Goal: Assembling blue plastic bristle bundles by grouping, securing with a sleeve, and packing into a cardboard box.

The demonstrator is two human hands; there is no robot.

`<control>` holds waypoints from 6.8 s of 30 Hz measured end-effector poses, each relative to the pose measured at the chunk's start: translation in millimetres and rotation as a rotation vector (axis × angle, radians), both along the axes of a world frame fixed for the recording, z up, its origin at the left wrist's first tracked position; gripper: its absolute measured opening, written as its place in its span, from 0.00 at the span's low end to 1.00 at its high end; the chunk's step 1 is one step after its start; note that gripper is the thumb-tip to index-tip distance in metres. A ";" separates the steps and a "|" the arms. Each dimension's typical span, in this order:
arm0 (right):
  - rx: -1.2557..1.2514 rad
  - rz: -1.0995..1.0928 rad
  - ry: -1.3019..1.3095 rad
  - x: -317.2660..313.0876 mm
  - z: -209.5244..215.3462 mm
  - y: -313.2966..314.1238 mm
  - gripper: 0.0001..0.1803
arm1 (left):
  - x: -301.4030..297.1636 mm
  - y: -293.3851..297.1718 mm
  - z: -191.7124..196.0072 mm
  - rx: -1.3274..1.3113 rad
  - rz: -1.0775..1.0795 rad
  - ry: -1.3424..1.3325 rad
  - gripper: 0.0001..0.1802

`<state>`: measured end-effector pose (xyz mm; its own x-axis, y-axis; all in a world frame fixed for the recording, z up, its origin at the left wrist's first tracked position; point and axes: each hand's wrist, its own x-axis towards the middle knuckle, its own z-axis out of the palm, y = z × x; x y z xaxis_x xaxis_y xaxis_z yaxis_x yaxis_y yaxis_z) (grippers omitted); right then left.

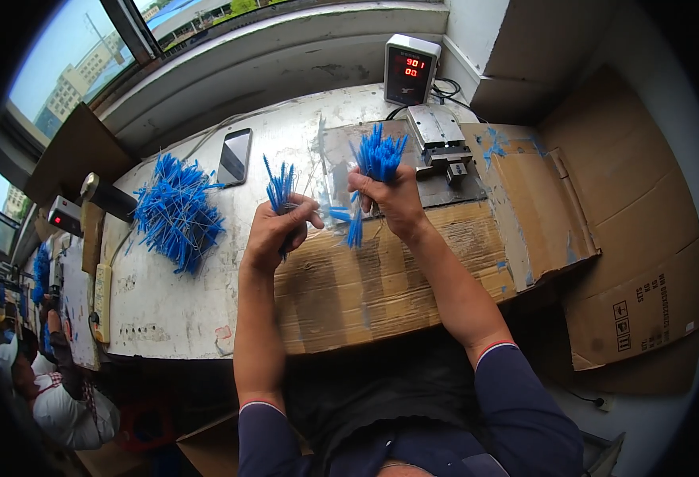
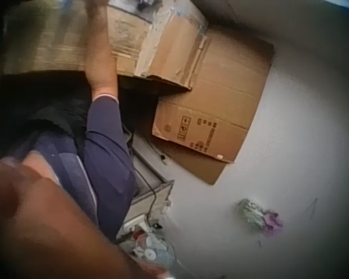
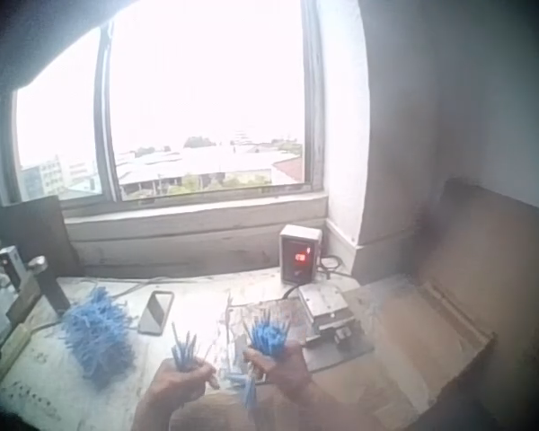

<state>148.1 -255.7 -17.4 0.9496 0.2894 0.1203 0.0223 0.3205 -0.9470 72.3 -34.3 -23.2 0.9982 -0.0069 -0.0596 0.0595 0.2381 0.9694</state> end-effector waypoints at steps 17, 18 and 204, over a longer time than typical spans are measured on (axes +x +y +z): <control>0.051 0.275 -0.011 -17.5 -16.7 23.1 0.03 | 4.5 -22.0 -8.2 -0.199 -0.056 0.001 0.16; 0.020 0.280 0.021 -17.4 -16.7 22.4 0.03 | 4.6 -19.1 -10.7 -0.218 -0.067 0.001 0.17; -0.048 0.417 0.120 -27.4 -18.3 30.1 0.11 | -2.5 -29.8 -2.4 0.425 0.417 -0.518 0.21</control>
<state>120.7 -225.5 -35.7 0.7569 0.6535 -0.0068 -0.2109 0.2344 -0.9490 69.9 -64.0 -25.5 0.8147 0.2928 0.5006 -0.4375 -0.2562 0.8619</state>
